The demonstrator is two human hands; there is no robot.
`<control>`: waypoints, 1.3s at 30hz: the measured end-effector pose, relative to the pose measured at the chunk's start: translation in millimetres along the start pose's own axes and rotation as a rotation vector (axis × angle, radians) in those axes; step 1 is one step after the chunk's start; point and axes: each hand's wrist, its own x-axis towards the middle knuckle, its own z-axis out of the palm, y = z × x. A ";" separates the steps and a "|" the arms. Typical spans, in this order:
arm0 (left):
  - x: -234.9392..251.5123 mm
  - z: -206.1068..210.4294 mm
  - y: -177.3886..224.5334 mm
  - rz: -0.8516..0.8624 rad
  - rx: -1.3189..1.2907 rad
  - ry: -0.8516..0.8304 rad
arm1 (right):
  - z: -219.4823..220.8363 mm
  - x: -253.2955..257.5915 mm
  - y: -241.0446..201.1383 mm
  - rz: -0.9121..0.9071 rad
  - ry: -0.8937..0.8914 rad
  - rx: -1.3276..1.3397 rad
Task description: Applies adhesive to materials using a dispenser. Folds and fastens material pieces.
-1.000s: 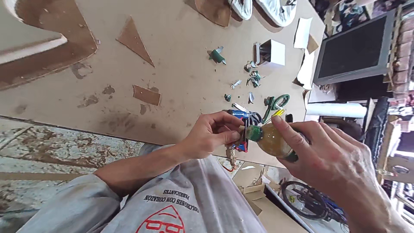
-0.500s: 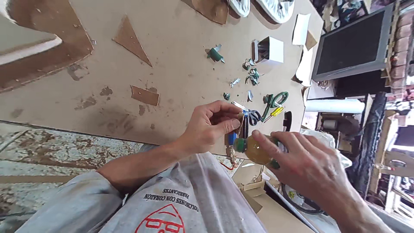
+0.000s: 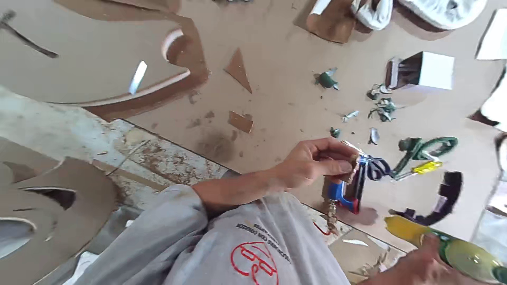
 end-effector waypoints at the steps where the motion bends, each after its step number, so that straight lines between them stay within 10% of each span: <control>1: 0.9 1.7 -3.2 -0.019 0.002 -0.013 | 2.4 -2.5 26.1 0.052 0.056 -0.011; 13: -3.9 1.5 -12.3 -0.047 -0.082 -0.058 | 0.5 -18.4 48.3 0.053 0.138 -0.028; 16: -5.4 2.9 -9.5 -0.052 -0.108 -0.059 | -15.5 -55.1 -3.9 -0.051 0.185 0.060; 23: -9.2 8.2 -17.0 -0.151 -0.104 -0.190 | 52.6 -64.1 -178.5 -0.461 -0.644 0.440; 39: -13.4 12.1 -9.1 -0.154 -0.028 -0.105 | 78.1 -78.9 -193.7 -0.838 -0.800 0.591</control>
